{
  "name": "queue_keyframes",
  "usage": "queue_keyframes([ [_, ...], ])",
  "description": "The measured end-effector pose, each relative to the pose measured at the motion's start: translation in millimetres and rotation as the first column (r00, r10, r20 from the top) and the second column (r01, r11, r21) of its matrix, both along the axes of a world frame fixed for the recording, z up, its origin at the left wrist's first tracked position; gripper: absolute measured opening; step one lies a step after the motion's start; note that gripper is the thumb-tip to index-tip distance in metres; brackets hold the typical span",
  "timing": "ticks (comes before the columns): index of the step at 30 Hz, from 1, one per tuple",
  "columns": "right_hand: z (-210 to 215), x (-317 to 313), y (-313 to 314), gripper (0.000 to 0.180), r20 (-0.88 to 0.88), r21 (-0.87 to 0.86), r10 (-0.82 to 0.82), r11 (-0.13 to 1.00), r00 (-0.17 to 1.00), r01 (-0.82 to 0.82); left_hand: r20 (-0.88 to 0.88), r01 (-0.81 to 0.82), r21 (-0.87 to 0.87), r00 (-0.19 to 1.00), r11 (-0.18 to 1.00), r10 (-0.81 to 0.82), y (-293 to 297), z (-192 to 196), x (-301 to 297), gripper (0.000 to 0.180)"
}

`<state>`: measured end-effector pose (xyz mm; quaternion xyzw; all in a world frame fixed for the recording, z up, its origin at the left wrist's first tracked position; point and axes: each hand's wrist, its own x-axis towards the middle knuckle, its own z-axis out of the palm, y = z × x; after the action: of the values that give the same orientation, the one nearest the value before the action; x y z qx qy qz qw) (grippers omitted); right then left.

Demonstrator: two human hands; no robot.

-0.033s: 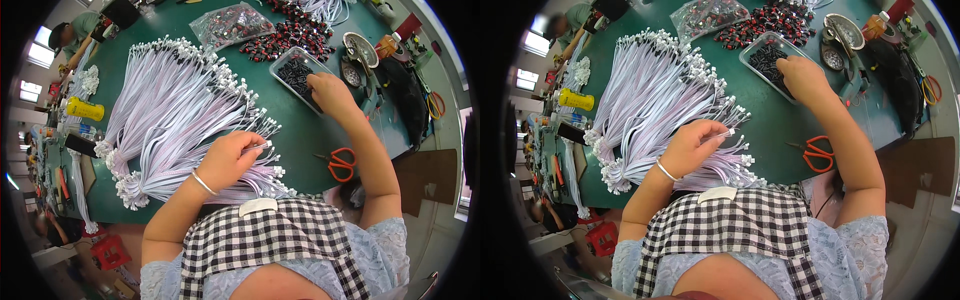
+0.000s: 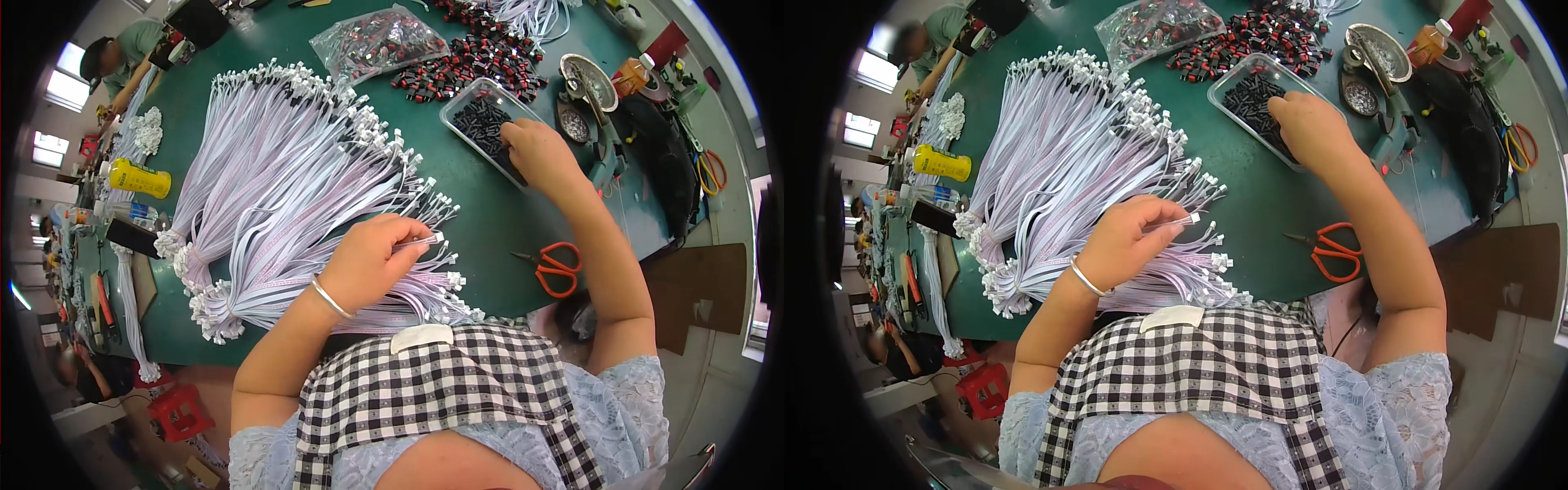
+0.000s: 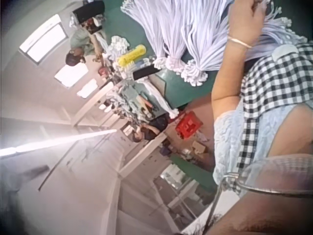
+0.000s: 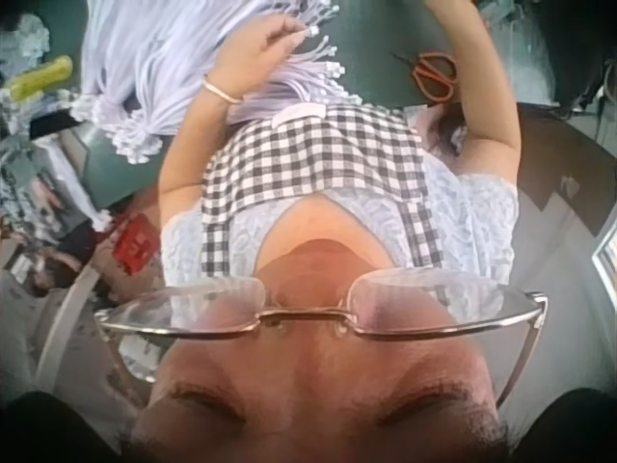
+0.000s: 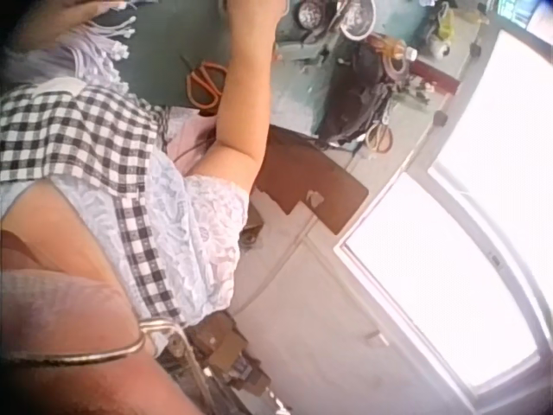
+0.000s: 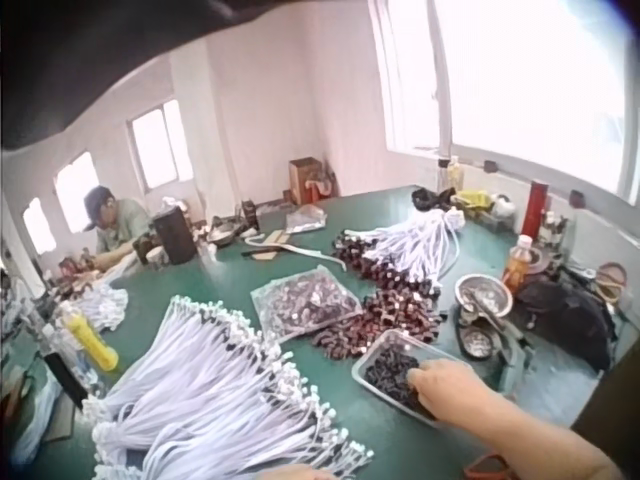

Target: The person sits at a green workbench in a factory setting and repeatedly assembles white cables with black plastic connectors. They pick up a cable, insert a black connector into the end, and place the finished unit on the table. The process is repetitive and involves handling bundles of cables and a container of connectors.

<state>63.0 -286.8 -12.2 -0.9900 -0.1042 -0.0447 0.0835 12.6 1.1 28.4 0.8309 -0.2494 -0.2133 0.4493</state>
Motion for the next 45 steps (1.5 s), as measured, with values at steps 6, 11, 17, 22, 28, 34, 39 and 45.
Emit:
queue_keyframes([
  [6,-2,3,-3,0.007,-0.003,0.018,0.093,0.995,0.996,-0.093,0.176,0.059,-0.048,0.983,0.997,-0.05,8,10,8,0.013],
  [11,1,-6,-4,0.006,0.054,0.11,0.154,0.981,0.987,-0.159,0.23,0.096,-0.14,0.971,0.986,-0.061,3,-15,12,0.015],
  [17,11,-2,3,0.006,0.001,0.135,0.234,0.963,0.972,-0.232,-0.149,-0.047,-0.328,0.989,0.944,-0.002,16,-27,-9,0.016],
  [22,30,-8,8,0.004,0.042,0.223,0.237,0.945,0.971,-0.24,-0.043,-0.127,-0.402,0.992,0.907,0.12,18,-25,-10,0.014],
  [28,48,-57,46,0.011,-0.005,0.187,0.333,0.927,0.943,-0.326,0.68,0.02,-0.236,0.718,0.972,0.15,17,-7,0,0.008],
  [34,19,-73,44,0.009,-0.149,-0.04,0.423,0.901,0.894,-0.432,-0.213,-0.134,-0.309,0.975,0.942,0.069,22,-12,-7,0.012],
  [39,11,-74,31,0.012,-0.1,0.23,0.385,0.906,0.918,-0.355,-0.631,-0.385,-0.391,0.773,0.836,0.06,12,-38,-18,0.015],
  [45,11,-89,79,0.017,-0.177,0.927,0.074,0.348,0.981,0.141,-0.666,-0.436,-0.442,0.745,0.784,0.039,15,-43,-15,0.013],
])
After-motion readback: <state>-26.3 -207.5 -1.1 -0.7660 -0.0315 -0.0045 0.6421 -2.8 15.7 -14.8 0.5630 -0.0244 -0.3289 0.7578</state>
